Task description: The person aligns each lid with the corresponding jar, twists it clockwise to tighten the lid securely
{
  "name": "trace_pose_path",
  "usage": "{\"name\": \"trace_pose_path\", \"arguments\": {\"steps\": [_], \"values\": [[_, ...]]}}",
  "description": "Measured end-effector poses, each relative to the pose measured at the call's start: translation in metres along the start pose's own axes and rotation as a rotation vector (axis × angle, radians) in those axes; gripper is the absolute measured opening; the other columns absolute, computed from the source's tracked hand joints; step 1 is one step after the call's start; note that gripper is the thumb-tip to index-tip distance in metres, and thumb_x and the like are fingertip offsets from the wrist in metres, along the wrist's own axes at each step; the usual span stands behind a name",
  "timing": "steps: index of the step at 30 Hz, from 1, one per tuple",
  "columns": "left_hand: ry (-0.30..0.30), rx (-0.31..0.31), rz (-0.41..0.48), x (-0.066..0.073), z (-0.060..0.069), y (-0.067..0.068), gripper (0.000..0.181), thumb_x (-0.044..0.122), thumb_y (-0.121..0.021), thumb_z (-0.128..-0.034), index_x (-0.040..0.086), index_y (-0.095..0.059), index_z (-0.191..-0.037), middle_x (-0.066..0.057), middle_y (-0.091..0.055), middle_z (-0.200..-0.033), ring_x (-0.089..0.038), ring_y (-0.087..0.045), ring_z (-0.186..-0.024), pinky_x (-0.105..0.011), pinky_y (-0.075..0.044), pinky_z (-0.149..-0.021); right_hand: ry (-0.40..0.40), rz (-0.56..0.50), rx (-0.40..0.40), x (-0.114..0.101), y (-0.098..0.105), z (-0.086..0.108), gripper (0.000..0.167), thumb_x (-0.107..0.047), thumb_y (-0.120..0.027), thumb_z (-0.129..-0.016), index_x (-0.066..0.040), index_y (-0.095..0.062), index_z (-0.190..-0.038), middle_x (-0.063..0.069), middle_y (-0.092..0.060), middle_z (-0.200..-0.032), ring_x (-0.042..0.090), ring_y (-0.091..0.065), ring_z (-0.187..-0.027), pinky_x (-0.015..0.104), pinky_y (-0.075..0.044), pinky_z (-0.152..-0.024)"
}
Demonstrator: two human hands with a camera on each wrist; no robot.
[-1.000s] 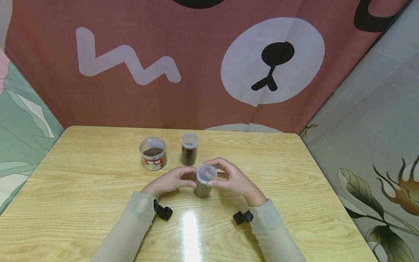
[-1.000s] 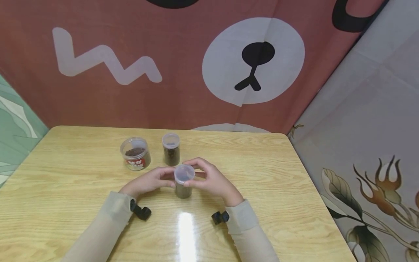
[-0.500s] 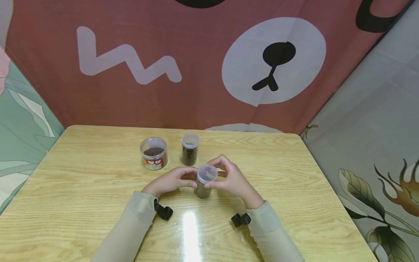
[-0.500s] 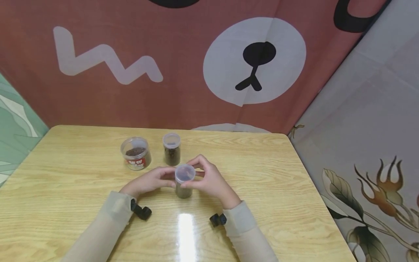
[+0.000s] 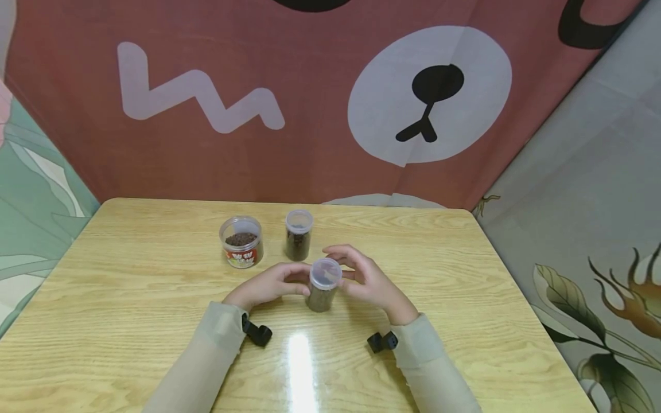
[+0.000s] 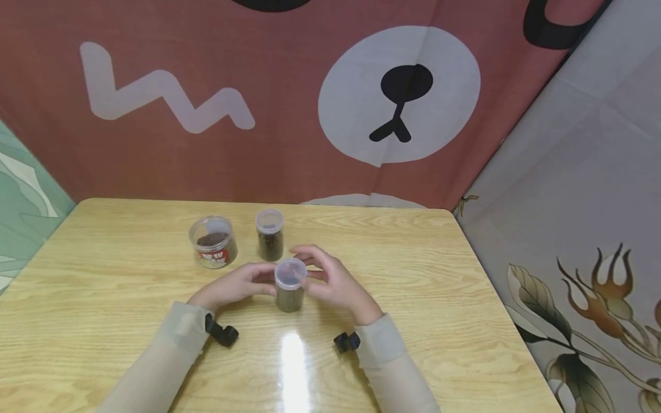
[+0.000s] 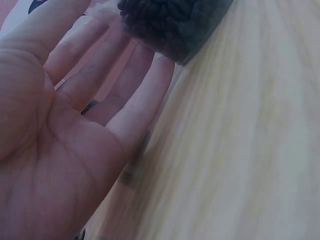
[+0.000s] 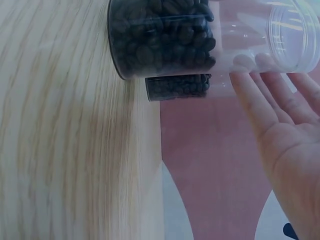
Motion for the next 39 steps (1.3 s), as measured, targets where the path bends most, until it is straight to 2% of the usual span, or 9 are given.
{"name": "trace_pose_path", "arguments": {"steps": [6,11,19,25,29,31,36,39], "values": [[-0.007,-0.001,0.007,0.0003,-0.0001,-0.0005,0.050,0.017,-0.068,-0.0982,-0.002,-0.053,-0.143,-0.017,-0.061,-0.137,-0.032,-0.056,-0.130,-0.038,-0.046,-0.107,0.037,-0.006,-0.029,0.0011,0.0009,0.0006,0.046,0.012,-0.055,-0.091,0.011,-0.049,-0.136,0.030,-0.052,-0.133,0.022,-0.055,-0.126,0.047,-0.050,-0.104],[0.000,-0.005,0.015,0.0010,0.0005,-0.0006,0.052,0.019,-0.069,-0.0977,0.000,-0.053,-0.143,-0.016,-0.061,-0.138,-0.031,-0.056,-0.130,-0.037,-0.047,-0.107,0.040,-0.008,-0.026,0.0034,0.0019,0.0009,0.044,0.011,-0.058,-0.090,0.010,-0.049,-0.133,0.030,-0.053,-0.128,0.027,-0.058,-0.120,0.048,-0.053,-0.100],[-0.009,-0.008,0.010,-0.0007,-0.0002,0.0003,0.052,0.018,-0.068,-0.0981,-0.002,-0.052,-0.144,-0.018,-0.060,-0.139,-0.032,-0.055,-0.131,-0.038,-0.047,-0.107,0.001,-0.006,0.022,0.0051,0.0009,0.0003,0.046,0.011,-0.069,-0.087,0.007,-0.047,-0.127,0.027,-0.053,-0.125,0.028,-0.059,-0.117,0.046,-0.054,-0.098],[0.000,-0.003,0.015,-0.0006,-0.0003,-0.0005,0.052,0.015,-0.069,-0.0973,-0.003,-0.052,-0.143,-0.019,-0.060,-0.138,-0.033,-0.055,-0.130,-0.038,-0.047,-0.106,-0.035,-0.011,0.043,0.0049,0.0003,0.0009,0.053,0.000,-0.078,-0.087,0.004,-0.046,-0.129,0.023,-0.053,-0.128,0.028,-0.058,-0.119,0.045,-0.054,-0.099],[0.001,-0.003,0.012,-0.0007,-0.0007,-0.0004,0.051,0.013,-0.069,-0.0966,-0.003,-0.053,-0.142,-0.019,-0.061,-0.137,-0.033,-0.056,-0.130,-0.037,-0.047,-0.106,0.000,-0.036,0.005,0.0058,0.0021,0.0020,0.053,-0.003,-0.070,-0.095,0.006,-0.041,-0.138,0.026,-0.050,-0.130,0.025,-0.057,-0.119,0.044,-0.054,-0.098],[0.001,-0.004,0.011,-0.0007,-0.0008,-0.0002,0.051,0.014,-0.070,-0.0964,-0.003,-0.053,-0.141,-0.019,-0.061,-0.137,-0.033,-0.056,-0.130,-0.037,-0.047,-0.106,0.027,-0.041,-0.019,0.0057,0.0029,0.0021,0.050,0.000,-0.063,-0.097,0.008,-0.040,-0.141,0.028,-0.049,-0.130,0.024,-0.056,-0.120,0.044,-0.054,-0.098],[0.012,-0.002,0.012,-0.0003,0.0000,-0.0004,0.050,0.015,-0.070,-0.0963,-0.003,-0.055,-0.140,-0.018,-0.062,-0.136,-0.032,-0.056,-0.129,-0.038,-0.047,-0.106,0.076,-0.018,-0.057,0.0052,0.0028,0.0016,0.046,0.012,-0.053,-0.095,0.013,-0.043,-0.139,0.032,-0.049,-0.131,0.021,-0.056,-0.121,0.044,-0.054,-0.099],[0.015,-0.002,0.017,-0.0004,0.0004,-0.0005,0.049,0.015,-0.070,-0.0967,-0.002,-0.055,-0.140,-0.017,-0.062,-0.136,-0.032,-0.057,-0.129,-0.040,-0.047,-0.106,0.077,-0.009,-0.057,0.0046,0.0022,0.0015,0.043,0.013,-0.053,-0.093,0.014,-0.046,-0.136,0.033,-0.051,-0.130,0.021,-0.056,-0.121,0.045,-0.054,-0.099]]}}
Point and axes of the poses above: each hand's wrist, its own z-axis away from the middle knuckle, its own y-axis out of the back of the hand, x = y × z, the point moved 1 cm from there along -z, towards the middle knuckle
